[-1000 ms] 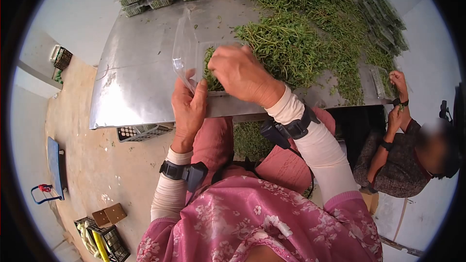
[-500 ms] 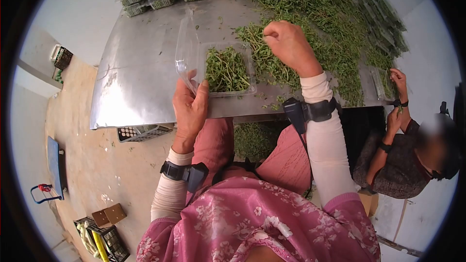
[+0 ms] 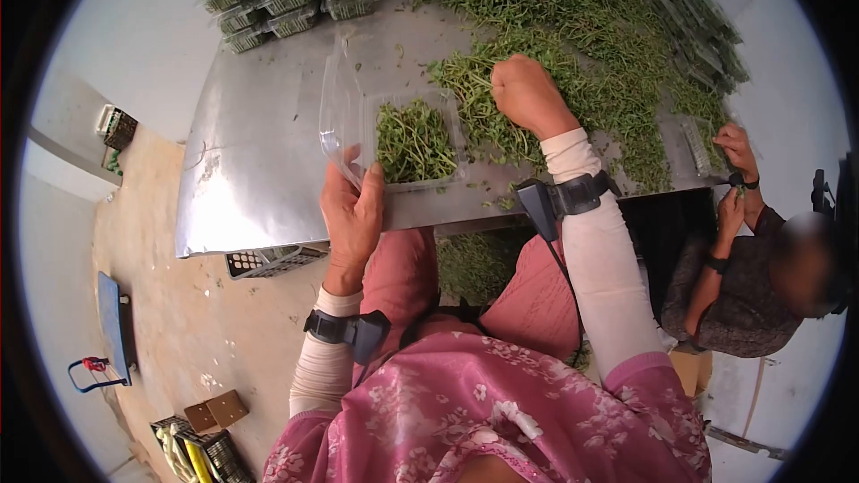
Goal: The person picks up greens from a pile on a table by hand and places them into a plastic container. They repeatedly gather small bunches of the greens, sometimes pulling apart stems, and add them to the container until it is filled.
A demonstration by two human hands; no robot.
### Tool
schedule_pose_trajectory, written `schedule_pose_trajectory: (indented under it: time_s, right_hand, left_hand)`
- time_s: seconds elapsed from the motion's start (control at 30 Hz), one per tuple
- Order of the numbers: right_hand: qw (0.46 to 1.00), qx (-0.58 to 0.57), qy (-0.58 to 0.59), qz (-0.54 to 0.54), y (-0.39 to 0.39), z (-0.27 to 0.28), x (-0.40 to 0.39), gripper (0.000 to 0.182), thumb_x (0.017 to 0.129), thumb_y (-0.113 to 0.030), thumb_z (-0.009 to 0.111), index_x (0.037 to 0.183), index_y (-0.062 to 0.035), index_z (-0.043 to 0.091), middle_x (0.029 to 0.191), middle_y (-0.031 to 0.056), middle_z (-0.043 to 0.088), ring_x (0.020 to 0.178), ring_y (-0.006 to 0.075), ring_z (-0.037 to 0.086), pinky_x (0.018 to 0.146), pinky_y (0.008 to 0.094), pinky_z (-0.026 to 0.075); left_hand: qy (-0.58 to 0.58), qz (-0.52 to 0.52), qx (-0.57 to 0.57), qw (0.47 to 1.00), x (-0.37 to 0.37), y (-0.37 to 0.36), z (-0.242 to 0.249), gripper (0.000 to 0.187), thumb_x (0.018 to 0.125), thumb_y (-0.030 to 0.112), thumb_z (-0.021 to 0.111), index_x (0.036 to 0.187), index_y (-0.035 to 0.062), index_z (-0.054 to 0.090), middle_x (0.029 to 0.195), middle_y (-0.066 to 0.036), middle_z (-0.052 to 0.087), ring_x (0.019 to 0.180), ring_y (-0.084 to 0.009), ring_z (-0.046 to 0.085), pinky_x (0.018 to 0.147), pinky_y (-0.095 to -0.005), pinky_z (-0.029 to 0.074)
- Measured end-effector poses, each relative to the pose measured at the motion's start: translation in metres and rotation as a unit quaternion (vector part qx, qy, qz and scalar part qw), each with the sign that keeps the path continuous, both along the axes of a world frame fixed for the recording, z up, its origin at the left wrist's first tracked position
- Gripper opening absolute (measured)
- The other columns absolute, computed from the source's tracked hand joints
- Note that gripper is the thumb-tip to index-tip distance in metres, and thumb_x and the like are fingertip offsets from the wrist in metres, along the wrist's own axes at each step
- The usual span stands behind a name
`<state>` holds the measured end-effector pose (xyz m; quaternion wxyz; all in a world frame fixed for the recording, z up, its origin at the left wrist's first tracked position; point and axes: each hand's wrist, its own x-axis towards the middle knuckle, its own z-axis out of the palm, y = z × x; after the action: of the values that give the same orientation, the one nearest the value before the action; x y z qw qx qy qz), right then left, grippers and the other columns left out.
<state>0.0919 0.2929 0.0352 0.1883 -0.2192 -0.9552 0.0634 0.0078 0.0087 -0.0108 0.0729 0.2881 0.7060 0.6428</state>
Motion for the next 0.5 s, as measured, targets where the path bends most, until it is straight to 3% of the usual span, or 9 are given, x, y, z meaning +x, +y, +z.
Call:
schedule_pose_trajectory:
  time_s: [0.1, 0.2, 0.23, 0.33, 0.43, 0.5]
  right_hand:
    - [0.991, -0.127, 0.051, 0.007, -0.012, 0.03, 0.011, 0.006, 0.077, -0.006, 0.066, 0.077, -0.0003, 0.065, 0.07, 0.0117, 0.065, 0.069, 0.0268, 0.064, 0.066, 0.0363, 0.05]
    - [0.978, -0.151, 0.143, 0.017, -0.013, 0.037, 0.018, 0.01, 0.078, -0.01, 0.069, 0.081, 0.0, 0.068, 0.071, 0.0097, 0.067, 0.063, 0.0191, 0.063, 0.063, 0.0322, 0.05]
    - [0.973, -0.168, 0.158, 0.019, -0.01, 0.04, 0.018, 0.012, 0.077, -0.013, 0.068, 0.08, -0.0016, 0.07, 0.073, 0.0132, 0.07, 0.065, 0.0257, 0.067, 0.064, 0.0352, 0.053]
    - [0.961, -0.227, 0.156, 0.026, -0.008, 0.042, 0.018, 0.014, 0.085, -0.014, 0.069, 0.084, 0.0002, 0.067, 0.072, 0.0003, 0.064, 0.064, 0.0091, 0.056, 0.059, 0.0285, 0.046]
    - [0.937, -0.294, 0.181, 0.055, -0.017, 0.05, 0.018, 0.014, 0.088, -0.016, 0.068, 0.087, -0.0017, 0.066, 0.076, -0.0026, 0.062, 0.066, 0.0061, 0.054, 0.057, 0.0258, 0.044]
    - [0.901, -0.38, 0.204, 0.051, -0.03, 0.061, 0.017, 0.015, 0.086, -0.014, 0.068, 0.088, 0.0012, 0.067, 0.074, 0.0001, 0.064, 0.063, 0.0075, 0.055, 0.057, 0.0259, 0.046]
  left_hand:
    - [-0.001, -0.001, 0.003, 1.0, -0.001, 0.0, -0.002, 0.04, 0.096, 0.017, 0.061, 0.126, -0.0059, 0.049, 0.068, 0.001, 0.053, 0.056, -0.0059, 0.047, 0.05, -0.0209, 0.036]
    - [0.001, -0.002, -0.002, 1.0, -0.001, 0.0, 0.0, 0.04, 0.096, 0.018, 0.061, 0.127, -0.0058, 0.049, 0.068, 0.001, 0.053, 0.057, -0.0059, 0.047, 0.05, -0.0208, 0.036]
    - [-0.005, -0.004, 0.001, 1.0, -0.001, 0.0, 0.0, 0.041, 0.096, 0.018, 0.061, 0.127, -0.0057, 0.049, 0.068, 0.001, 0.052, 0.057, -0.0058, 0.047, 0.05, -0.0208, 0.036]
    - [-0.019, -0.007, 0.009, 1.0, 0.0, 0.0, -0.001, 0.041, 0.096, 0.018, 0.062, 0.127, -0.0055, 0.048, 0.069, 0.001, 0.052, 0.057, -0.0056, 0.047, 0.05, -0.0209, 0.037]
    - [-0.026, -0.008, 0.02, 0.999, 0.0, 0.0, -0.003, 0.041, 0.096, 0.018, 0.062, 0.127, -0.0053, 0.048, 0.07, 0.002, 0.051, 0.057, -0.0054, 0.046, 0.05, -0.021, 0.037]
    - [-0.034, -0.013, 0.032, 0.999, 0.001, 0.001, -0.002, 0.041, 0.096, 0.017, 0.062, 0.127, -0.0052, 0.048, 0.07, 0.002, 0.051, 0.057, -0.0053, 0.046, 0.05, -0.021, 0.037]
